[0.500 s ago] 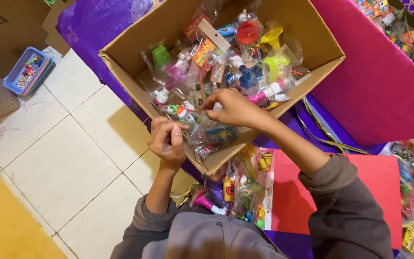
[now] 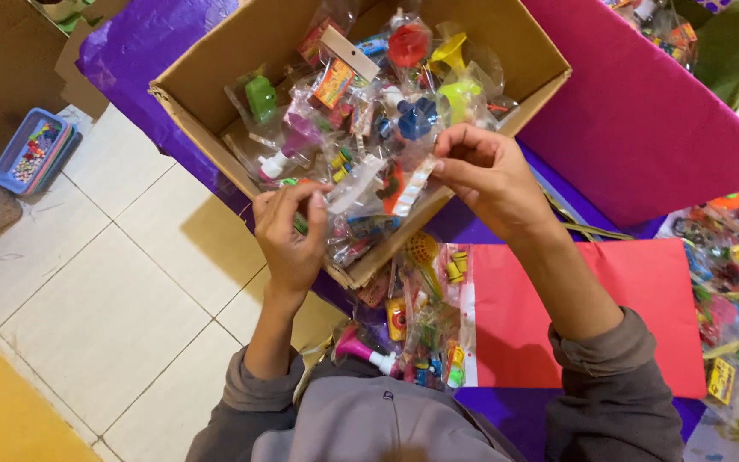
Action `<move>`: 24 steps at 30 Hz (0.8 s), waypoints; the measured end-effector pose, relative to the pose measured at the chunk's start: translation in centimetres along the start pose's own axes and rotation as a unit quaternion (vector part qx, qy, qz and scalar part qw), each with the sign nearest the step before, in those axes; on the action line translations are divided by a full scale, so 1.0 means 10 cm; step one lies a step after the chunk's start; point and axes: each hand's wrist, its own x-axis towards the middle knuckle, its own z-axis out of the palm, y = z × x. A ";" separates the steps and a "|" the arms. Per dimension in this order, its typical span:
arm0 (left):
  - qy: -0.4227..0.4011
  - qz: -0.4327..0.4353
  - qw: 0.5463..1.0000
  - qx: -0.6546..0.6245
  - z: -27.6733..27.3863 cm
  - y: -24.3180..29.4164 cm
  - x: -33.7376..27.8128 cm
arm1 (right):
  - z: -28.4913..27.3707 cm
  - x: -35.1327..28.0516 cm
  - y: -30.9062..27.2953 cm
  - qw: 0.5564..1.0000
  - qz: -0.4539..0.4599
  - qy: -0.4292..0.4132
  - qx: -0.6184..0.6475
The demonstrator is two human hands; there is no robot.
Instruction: Gluing small plastic-wrapped toy bags onto a red paper sheet using a hot glue gun.
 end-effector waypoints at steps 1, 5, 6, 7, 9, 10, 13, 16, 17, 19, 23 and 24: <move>-0.002 0.001 1.000 -0.002 0.03 0.02 -0.05 | -0.01 -0.04 -0.01 1.000 -0.001 0.002 0.000; -0.118 -0.030 0.988 -0.090 0.08 0.26 -0.19 | -0.05 -0.26 -0.04 0.996 0.003 0.000 0.088; -0.135 -0.040 0.982 -0.128 0.09 0.37 -0.21 | -0.07 -0.33 -0.05 0.992 0.007 -0.005 0.125; -0.139 -0.037 0.981 -0.131 0.13 0.39 -0.23 | -0.11 -0.39 -0.03 0.992 0.004 -0.001 0.125; -0.136 -0.042 0.977 -0.157 0.22 0.43 -0.28 | -0.20 -0.52 0.02 0.988 0.010 0.014 0.152; -0.140 -0.039 0.976 -0.161 0.24 0.45 -0.33 | -0.23 -0.62 0.03 0.988 0.007 0.020 0.152; -0.168 -0.075 0.943 -0.276 0.30 0.53 -0.43 | -0.33 -0.90 0.08 0.985 0.016 0.032 0.170; -0.187 -0.071 0.951 -0.236 0.33 0.66 -0.53 | -0.49 -1.14 0.18 0.985 0.019 0.028 0.168; -0.195 -0.056 0.951 -0.232 0.35 0.67 -0.57 | -0.55 -1.20 0.23 0.991 0.017 0.033 0.126; -0.203 -0.042 0.951 -0.230 0.37 0.67 -0.63 | -0.54 -1.32 0.24 0.996 0.016 0.040 0.082; -0.204 -0.003 0.964 -0.169 0.35 0.65 -0.62 | -0.36 -1.48 0.10 0.964 0.005 0.049 -0.262; -0.198 0.000 0.966 -0.164 0.33 0.64 -0.59 | -0.34 -1.50 0.08 0.937 0.015 0.036 -0.346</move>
